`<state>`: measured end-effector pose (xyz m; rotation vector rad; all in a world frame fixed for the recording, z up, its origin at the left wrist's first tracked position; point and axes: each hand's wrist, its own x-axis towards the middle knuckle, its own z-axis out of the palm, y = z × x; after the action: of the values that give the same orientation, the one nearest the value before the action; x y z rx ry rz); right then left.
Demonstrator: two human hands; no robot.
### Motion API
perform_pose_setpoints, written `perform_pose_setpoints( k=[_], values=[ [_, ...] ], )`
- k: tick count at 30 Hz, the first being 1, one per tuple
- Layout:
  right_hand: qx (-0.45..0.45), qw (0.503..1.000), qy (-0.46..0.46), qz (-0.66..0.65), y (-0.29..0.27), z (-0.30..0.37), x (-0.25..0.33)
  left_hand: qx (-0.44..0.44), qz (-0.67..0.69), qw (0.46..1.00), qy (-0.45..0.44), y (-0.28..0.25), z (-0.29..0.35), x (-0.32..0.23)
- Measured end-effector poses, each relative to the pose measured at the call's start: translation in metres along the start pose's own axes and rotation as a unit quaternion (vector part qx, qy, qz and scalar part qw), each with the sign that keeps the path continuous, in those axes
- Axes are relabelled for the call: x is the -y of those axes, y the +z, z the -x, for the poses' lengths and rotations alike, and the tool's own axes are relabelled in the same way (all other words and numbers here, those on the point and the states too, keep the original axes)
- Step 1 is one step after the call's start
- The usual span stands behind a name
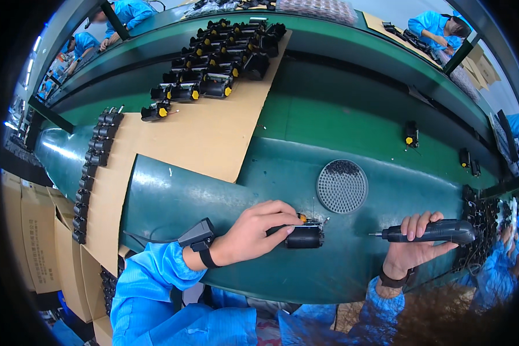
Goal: The person uses an electric screwdriver to fasten screws onto a plastic electronic housing, then picks up and places the assembled units into a cardboard box on an assembly line.
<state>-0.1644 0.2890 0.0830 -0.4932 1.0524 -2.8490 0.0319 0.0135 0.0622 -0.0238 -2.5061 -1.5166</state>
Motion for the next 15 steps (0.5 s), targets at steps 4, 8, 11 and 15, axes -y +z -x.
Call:
perform_pose_setpoints(
  k=[4, 8, 11, 15],
  values=[
    [0.002, 1.000, 0.003, 0.005, 0.002, 0.000, 0.000, 0.005, -0.043, 0.999, 0.027, 0.000, 0.002, -0.002],
    [0.022, 0.999, -0.011, 0.046, 0.018, 0.002, -0.001, 0.026, -0.197, 0.976, 0.092, -0.003, 0.005, -0.021],
    [0.054, 0.995, -0.013, 0.088, 0.041, 0.001, -0.009, 0.052, -0.226, 0.968, 0.097, -0.001, 0.010, -0.014],
    [0.083, 0.992, 0.011, 0.095, 0.067, -0.006, -0.027, 0.077, -0.227, 0.965, 0.105, -0.006, 0.007, -0.006]
  ],
)
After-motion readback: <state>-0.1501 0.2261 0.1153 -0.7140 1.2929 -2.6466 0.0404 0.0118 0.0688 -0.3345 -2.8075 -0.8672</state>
